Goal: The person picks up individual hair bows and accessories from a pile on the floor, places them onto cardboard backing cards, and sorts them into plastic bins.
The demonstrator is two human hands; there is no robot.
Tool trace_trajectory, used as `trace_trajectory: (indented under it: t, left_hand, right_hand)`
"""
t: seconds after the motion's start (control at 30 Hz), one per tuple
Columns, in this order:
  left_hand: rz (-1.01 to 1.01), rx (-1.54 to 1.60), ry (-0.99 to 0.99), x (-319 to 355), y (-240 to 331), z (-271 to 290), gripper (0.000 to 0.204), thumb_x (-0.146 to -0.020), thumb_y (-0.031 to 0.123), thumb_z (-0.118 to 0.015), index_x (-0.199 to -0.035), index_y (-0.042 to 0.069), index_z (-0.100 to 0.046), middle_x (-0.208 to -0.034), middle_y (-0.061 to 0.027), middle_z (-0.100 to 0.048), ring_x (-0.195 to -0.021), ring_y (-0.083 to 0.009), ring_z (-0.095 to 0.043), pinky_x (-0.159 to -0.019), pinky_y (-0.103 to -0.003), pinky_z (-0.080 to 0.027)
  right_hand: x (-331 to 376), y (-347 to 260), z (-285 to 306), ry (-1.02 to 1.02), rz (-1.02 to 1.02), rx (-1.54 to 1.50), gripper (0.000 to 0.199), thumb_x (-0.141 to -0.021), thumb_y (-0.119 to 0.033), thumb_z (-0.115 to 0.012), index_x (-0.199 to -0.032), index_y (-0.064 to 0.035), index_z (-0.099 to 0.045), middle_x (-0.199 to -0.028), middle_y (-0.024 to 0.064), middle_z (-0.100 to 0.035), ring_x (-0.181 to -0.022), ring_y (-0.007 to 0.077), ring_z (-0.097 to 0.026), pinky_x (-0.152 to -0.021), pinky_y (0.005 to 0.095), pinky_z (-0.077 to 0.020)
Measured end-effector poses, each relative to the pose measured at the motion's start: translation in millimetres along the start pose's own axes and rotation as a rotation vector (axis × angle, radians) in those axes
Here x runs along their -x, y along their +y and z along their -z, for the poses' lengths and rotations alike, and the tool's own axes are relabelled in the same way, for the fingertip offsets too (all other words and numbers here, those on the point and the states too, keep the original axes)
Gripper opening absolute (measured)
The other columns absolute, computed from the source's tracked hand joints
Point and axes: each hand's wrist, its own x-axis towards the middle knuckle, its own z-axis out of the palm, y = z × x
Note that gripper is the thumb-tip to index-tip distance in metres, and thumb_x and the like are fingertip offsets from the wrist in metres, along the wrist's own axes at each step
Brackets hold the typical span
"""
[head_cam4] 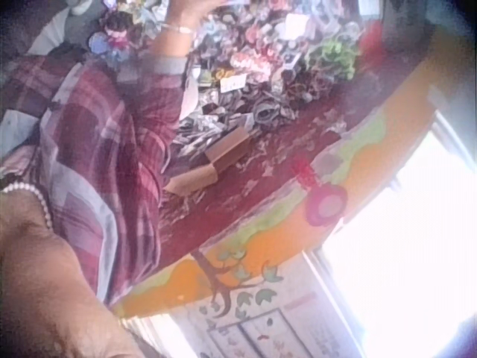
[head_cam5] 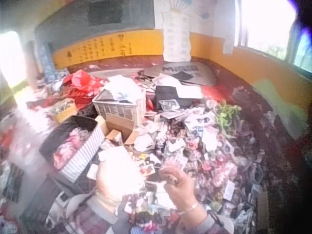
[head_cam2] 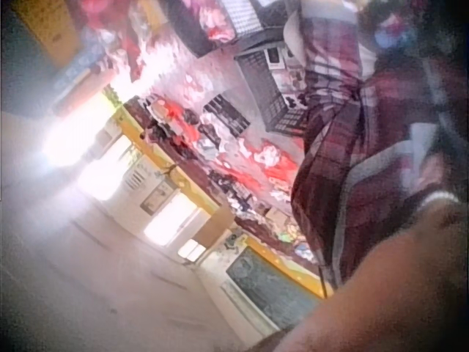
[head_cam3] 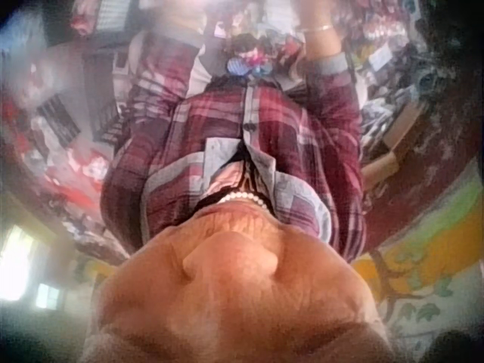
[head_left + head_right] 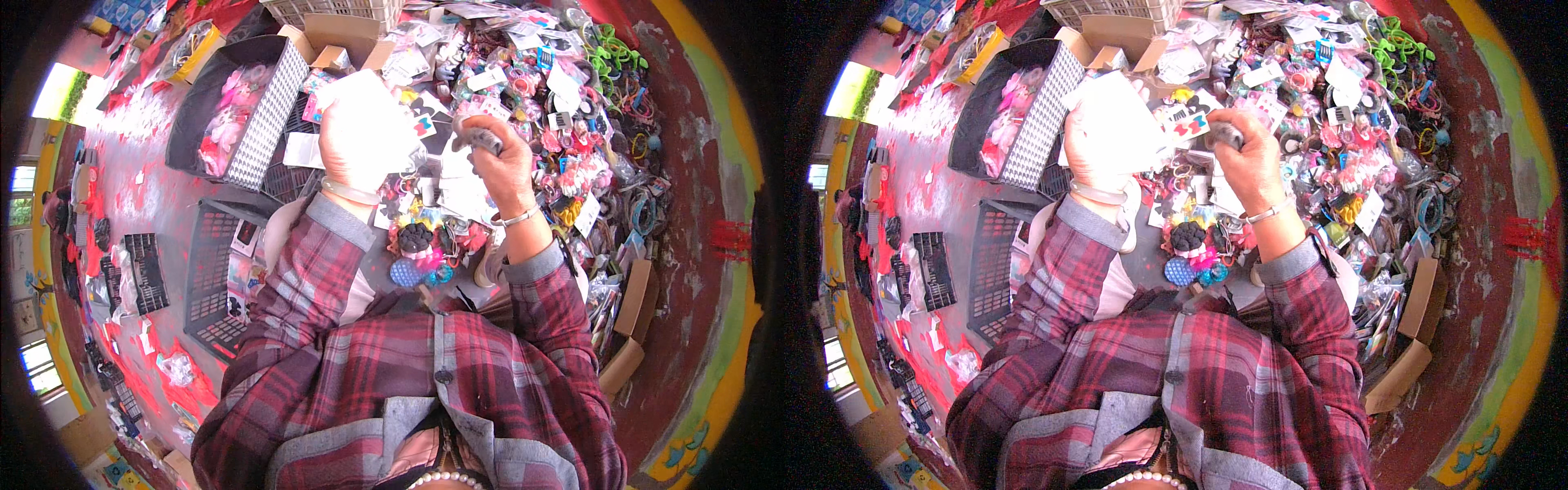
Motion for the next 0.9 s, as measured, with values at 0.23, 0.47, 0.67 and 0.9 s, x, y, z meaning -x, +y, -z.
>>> trace_trajectory:
  t: [0.23,0.47,0.67,0.9]
  left_hand:
    - [0.088,0.167,-0.006,0.1,-7.8,15.3,0.05,-0.087,0.034,-0.045,-0.122,-0.001,-0.046,-0.12,-0.0185,-0.051,-0.112,-0.0301,-0.048,-0.101,-0.043,-0.034]
    - [0.067,-0.112,0.166,10.4,-21.6,-3.4,0.022,-0.086,0.03,-0.049,-0.07,0.016,-0.045,-0.062,0.0037,-0.042,-0.056,-0.0107,-0.044,-0.052,-0.027,-0.039]
    - [0.143,-0.093,0.298,12.5,-18.0,-15.7,0.038,-0.086,0.046,-0.054,-0.1,0.011,-0.049,-0.085,-0.0022,-0.053,-0.08,-0.0161,-0.053,-0.072,-0.033,-0.045]
    - [0.261,0.027,0.059,3.9,-17.7,7.4,0.034,-0.085,0.018,-0.059,-0.114,0.003,-0.052,-0.11,-0.0109,-0.059,-0.105,-0.025,-0.056,-0.095,-0.042,-0.04]
  right_hand:
    - [28.6,-40.9,-25.7,-0.25,0.441,0.644,0.039,-0.068,-0.023,-0.071,-0.104,-0.0114,-0.061,-0.082,0.0084,-0.061,-0.074,0.0261,-0.061,-0.062,0.0345,-0.0492]
    - [29.5,-21.9,-42.0,-0.171,0.553,0.664,0.024,-0.07,-0.014,-0.069,-0.093,-0.0119,-0.062,-0.081,0.0071,-0.06,-0.071,0.0261,-0.061,-0.059,0.0334,-0.0481]
    - [16.6,-0.2,-34.6,-0.148,-0.136,-0.056,0.018,-0.076,-0.007,-0.065,-0.093,-0.007,-0.061,-0.075,-0.0019,-0.059,-0.068,0.0062,-0.054,-0.058,0.0238,-0.0435]
    - [7.1,-11.0,-17.1,-0.078,-0.465,-0.876,0.034,-0.075,0.0,-0.063,-0.108,-0.006,-0.057,-0.076,0.0044,-0.062,-0.063,0.0134,-0.059,-0.059,0.0257,-0.0479]
